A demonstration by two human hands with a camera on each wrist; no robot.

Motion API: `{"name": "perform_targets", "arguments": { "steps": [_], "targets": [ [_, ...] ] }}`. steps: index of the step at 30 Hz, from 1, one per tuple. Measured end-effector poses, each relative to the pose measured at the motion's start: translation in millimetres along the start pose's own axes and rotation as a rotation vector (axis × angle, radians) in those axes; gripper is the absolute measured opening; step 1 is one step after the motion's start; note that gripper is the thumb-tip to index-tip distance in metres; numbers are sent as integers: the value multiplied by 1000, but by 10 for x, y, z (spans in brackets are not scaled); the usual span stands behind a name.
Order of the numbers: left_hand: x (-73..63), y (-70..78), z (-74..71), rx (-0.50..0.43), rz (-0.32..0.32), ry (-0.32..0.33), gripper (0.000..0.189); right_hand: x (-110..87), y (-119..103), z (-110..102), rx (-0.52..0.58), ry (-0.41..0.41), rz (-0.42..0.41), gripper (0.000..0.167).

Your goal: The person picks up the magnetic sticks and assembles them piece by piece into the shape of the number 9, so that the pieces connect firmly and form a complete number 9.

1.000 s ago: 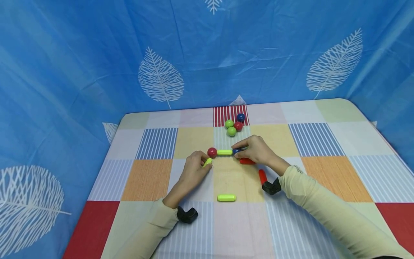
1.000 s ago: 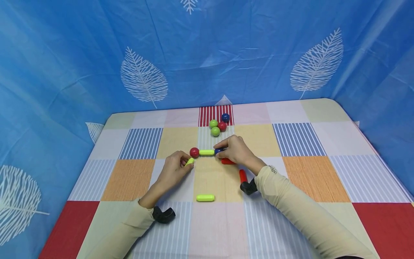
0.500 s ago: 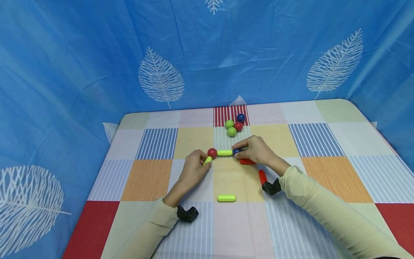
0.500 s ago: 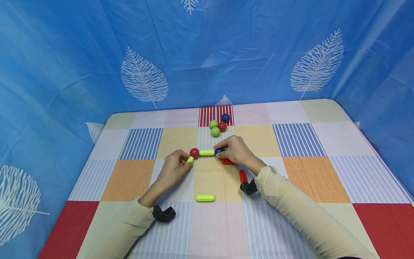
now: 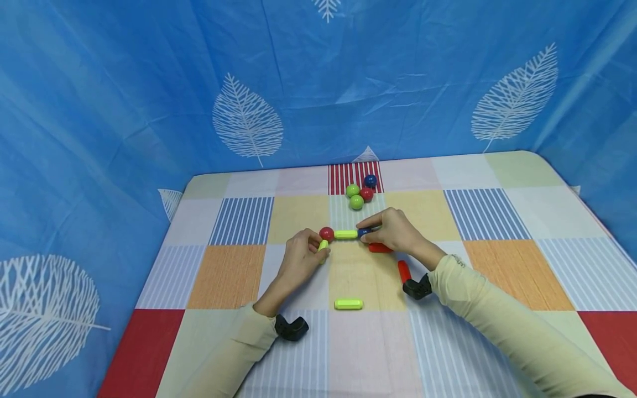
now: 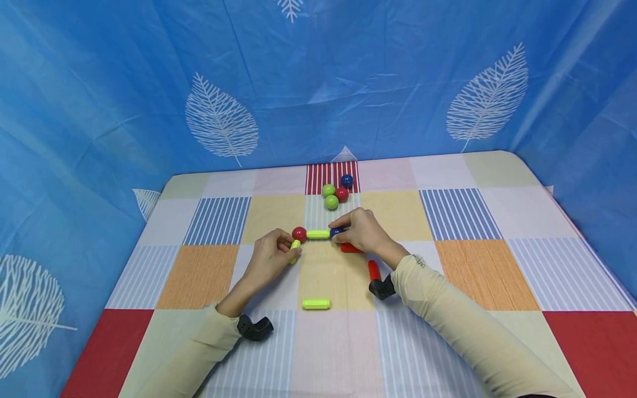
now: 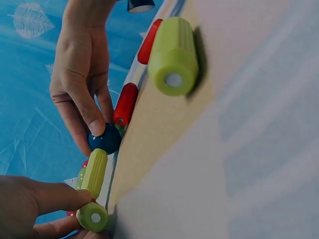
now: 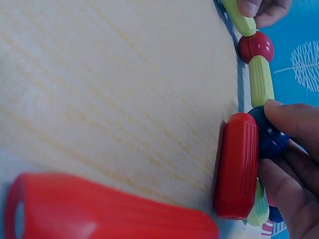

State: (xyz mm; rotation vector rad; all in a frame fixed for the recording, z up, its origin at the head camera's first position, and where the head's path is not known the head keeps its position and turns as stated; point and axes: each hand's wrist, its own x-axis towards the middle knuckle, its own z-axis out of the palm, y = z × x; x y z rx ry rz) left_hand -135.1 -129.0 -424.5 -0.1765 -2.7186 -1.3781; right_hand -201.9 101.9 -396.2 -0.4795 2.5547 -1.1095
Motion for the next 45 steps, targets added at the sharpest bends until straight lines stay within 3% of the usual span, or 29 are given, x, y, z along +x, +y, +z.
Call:
{"name": "perform_targets", "arguments": {
  "steps": [8,35,40,45],
  "targets": [
    [54,94,49,12,-49,-2,20,13,-20,1,-3,-4,0,28],
    [43,114,23,54,-14,-29,18,21,-19,-30,-9,-10,13,27],
    [24,124,5,60,-21,-61,21,10,0,-17,-7,-7,14,27],
    [36,162,-88,78,12,-103,27,8,19,-2,-7,-8,15,27]
  ]
}}
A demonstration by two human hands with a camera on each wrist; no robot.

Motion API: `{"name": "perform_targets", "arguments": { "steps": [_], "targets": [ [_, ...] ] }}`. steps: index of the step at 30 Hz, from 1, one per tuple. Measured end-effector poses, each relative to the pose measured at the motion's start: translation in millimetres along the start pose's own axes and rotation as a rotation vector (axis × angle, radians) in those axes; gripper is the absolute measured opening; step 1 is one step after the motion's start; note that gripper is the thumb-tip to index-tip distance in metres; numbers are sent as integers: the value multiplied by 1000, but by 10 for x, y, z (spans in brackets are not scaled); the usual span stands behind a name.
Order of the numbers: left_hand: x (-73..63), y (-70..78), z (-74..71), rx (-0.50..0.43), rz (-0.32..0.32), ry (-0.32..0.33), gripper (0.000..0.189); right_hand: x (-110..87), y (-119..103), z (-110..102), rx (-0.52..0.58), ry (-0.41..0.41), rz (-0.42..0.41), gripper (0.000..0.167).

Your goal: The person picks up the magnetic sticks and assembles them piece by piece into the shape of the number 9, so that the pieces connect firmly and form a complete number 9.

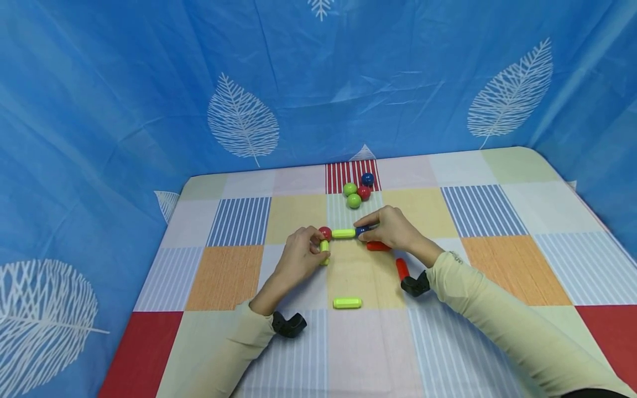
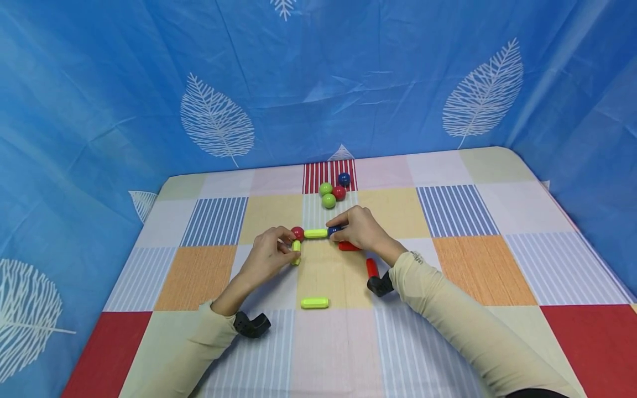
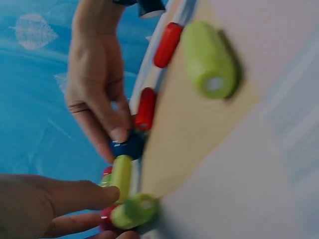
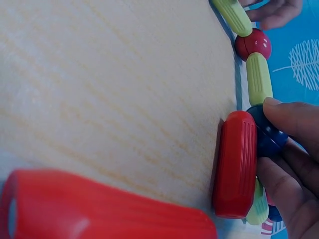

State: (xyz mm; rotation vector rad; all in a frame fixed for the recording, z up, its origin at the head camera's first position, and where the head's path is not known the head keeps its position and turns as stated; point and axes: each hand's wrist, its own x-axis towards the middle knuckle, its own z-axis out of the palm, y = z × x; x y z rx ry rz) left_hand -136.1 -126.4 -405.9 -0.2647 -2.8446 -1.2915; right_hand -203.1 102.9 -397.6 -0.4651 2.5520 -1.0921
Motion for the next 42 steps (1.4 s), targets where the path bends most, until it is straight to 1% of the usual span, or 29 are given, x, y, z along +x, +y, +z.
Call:
{"name": "perform_targets", "arguments": {
  "steps": [3,7,10,12,15,17,21,23,27,30,33,36,39,42],
  "targets": [
    [65,45,-124,11,36,-11,28,0,-4,-8,0,3,1,27],
    [229,122,-304,0,81,-18,28,-6,-7,-13,3,6,8,27],
    [372,163,-391,-44,97,-41,27,-9,-6,-5,8,4,9,26],
    [463,174,-413,-77,103,-68,26,-11,-8,0,9,3,5,26],
    [605,171,-386,-111,119,-113,24,-12,4,3,5,5,0,26],
    [699,167,-358,-107,134,-141,23,-12,9,3,5,7,-2,26],
    [883,155,-281,-96,140,-179,25,-11,24,4,15,11,-7,26],
    [964,146,-233,-96,142,-178,25,-13,30,6,24,13,-10,27],
    [1097,145,-131,-119,165,-150,25,-20,29,8,29,15,-13,26],
    [1192,149,-41,-137,164,-135,24,-29,39,8,30,18,-15,26],
    [1285,153,31,-130,149,-121,23,-31,46,6,35,20,-27,26],
    [1372,141,86,-108,140,-130,24,-24,59,5,34,21,-32,26],
    [1439,126,115,-90,129,-155,27,-17,61,6,33,22,-30,26],
    [1498,106,131,-73,96,-175,30,-14,57,8,31,20,-28,25]
  ]
}}
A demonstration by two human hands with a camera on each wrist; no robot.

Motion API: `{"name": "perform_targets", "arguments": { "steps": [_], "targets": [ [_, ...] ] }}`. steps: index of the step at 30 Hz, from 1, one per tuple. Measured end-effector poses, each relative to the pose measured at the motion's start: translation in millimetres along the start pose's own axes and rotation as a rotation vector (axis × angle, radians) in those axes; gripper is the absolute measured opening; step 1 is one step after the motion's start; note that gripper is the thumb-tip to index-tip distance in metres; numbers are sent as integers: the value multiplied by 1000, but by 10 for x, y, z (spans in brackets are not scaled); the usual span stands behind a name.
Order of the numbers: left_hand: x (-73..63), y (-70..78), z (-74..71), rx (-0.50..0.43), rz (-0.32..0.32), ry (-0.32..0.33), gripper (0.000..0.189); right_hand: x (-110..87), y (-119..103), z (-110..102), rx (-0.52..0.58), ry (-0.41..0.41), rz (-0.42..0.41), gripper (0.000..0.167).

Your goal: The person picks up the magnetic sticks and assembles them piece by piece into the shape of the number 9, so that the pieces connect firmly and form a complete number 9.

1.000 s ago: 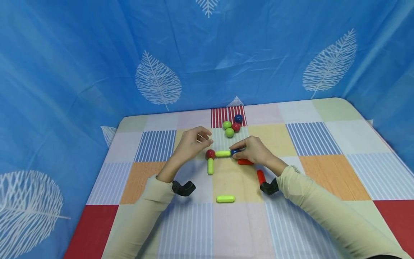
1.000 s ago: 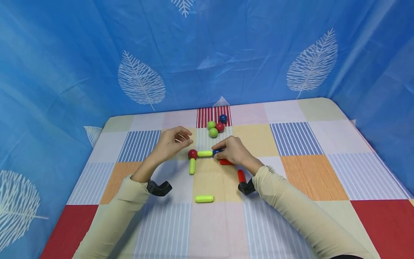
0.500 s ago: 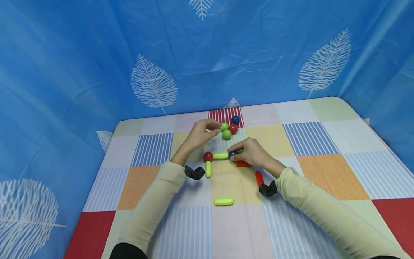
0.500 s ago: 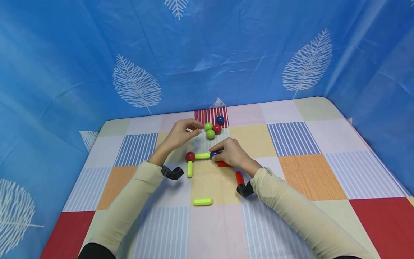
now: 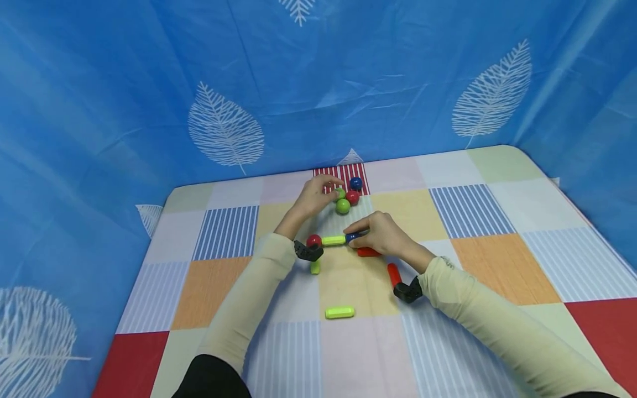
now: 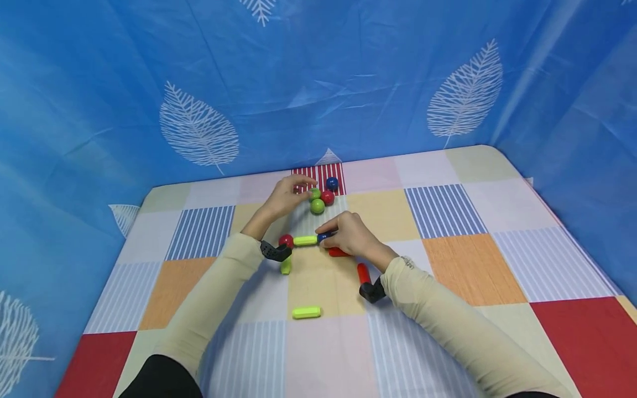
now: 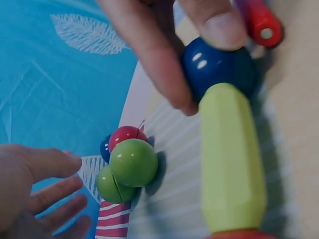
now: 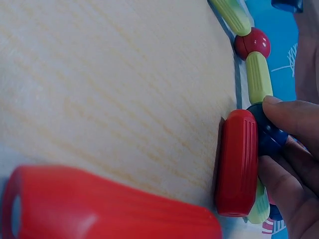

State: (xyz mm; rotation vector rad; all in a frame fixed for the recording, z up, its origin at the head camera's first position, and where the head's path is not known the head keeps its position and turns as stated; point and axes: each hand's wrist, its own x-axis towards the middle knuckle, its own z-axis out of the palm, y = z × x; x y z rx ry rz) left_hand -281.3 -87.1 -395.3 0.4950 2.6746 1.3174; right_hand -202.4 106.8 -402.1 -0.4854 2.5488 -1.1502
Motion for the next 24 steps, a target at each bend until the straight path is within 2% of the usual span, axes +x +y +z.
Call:
{"name": "perform_targets", "arguments": {
  "steps": [5,12,16,24],
  "targets": [
    [89,-28,-1,1,-73,-13,34,-6,-13,-3,-5,-3,18,26],
    [183,-95,17,13,-100,-29,36,-1,-2,3,-5,-6,4,27],
    [196,-96,33,9,-100,-56,35,1,0,8,-4,-8,14,27],
    [209,-78,88,48,-62,-89,25,-1,19,2,-3,-3,5,27]
  ]
}}
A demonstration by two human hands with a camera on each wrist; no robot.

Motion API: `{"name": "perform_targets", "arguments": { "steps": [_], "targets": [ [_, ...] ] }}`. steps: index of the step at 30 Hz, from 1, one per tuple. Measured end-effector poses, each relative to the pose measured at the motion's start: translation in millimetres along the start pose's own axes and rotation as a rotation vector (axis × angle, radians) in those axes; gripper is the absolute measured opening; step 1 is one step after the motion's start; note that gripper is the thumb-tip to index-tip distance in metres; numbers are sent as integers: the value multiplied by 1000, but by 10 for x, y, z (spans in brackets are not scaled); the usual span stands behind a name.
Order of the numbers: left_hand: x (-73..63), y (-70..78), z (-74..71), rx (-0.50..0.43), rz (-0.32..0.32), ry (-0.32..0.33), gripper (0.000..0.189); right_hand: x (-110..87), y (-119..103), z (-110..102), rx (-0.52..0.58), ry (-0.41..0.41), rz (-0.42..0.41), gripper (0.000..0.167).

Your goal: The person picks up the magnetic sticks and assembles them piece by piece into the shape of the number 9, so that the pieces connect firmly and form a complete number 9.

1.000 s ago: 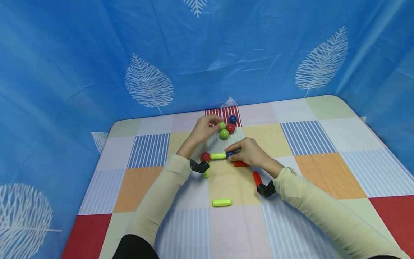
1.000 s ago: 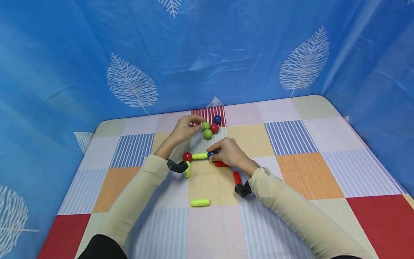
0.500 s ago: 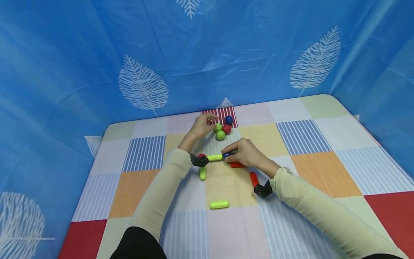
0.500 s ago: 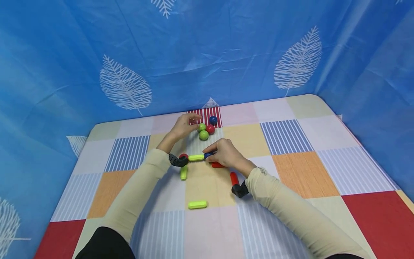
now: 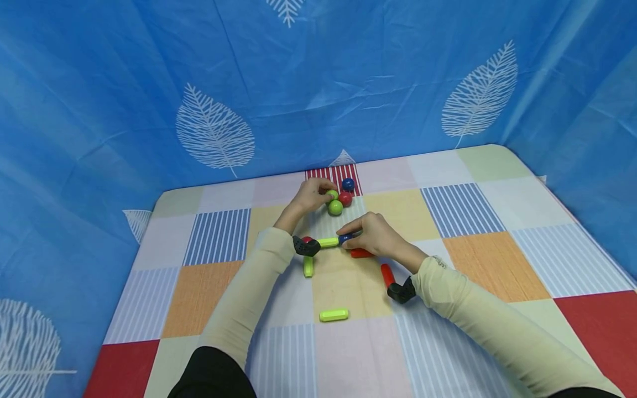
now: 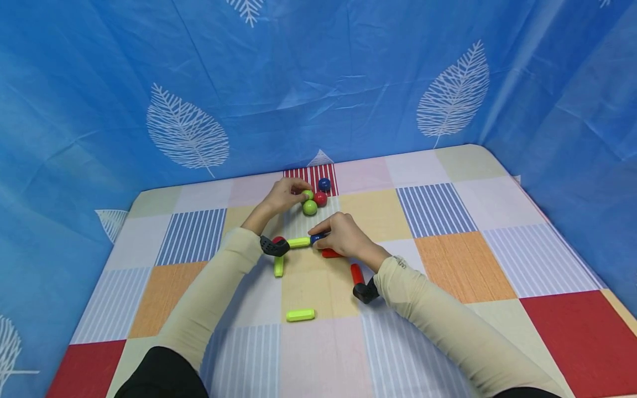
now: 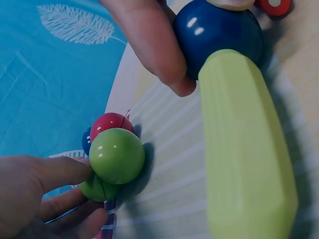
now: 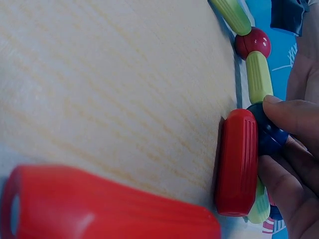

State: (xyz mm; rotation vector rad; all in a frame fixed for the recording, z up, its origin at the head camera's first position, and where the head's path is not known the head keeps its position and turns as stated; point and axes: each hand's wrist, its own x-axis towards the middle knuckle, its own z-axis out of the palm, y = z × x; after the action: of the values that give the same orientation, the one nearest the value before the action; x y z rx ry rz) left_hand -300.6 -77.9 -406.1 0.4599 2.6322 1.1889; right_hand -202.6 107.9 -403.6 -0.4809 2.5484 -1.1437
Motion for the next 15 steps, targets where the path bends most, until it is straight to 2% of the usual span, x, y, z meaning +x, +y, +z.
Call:
{"name": "perform_targets", "arguments": {
  "steps": [15],
  "targets": [
    [-56,-26,-26,-19,-33,2,26,3,-23,7,2,1,-8,27]
  ]
}}
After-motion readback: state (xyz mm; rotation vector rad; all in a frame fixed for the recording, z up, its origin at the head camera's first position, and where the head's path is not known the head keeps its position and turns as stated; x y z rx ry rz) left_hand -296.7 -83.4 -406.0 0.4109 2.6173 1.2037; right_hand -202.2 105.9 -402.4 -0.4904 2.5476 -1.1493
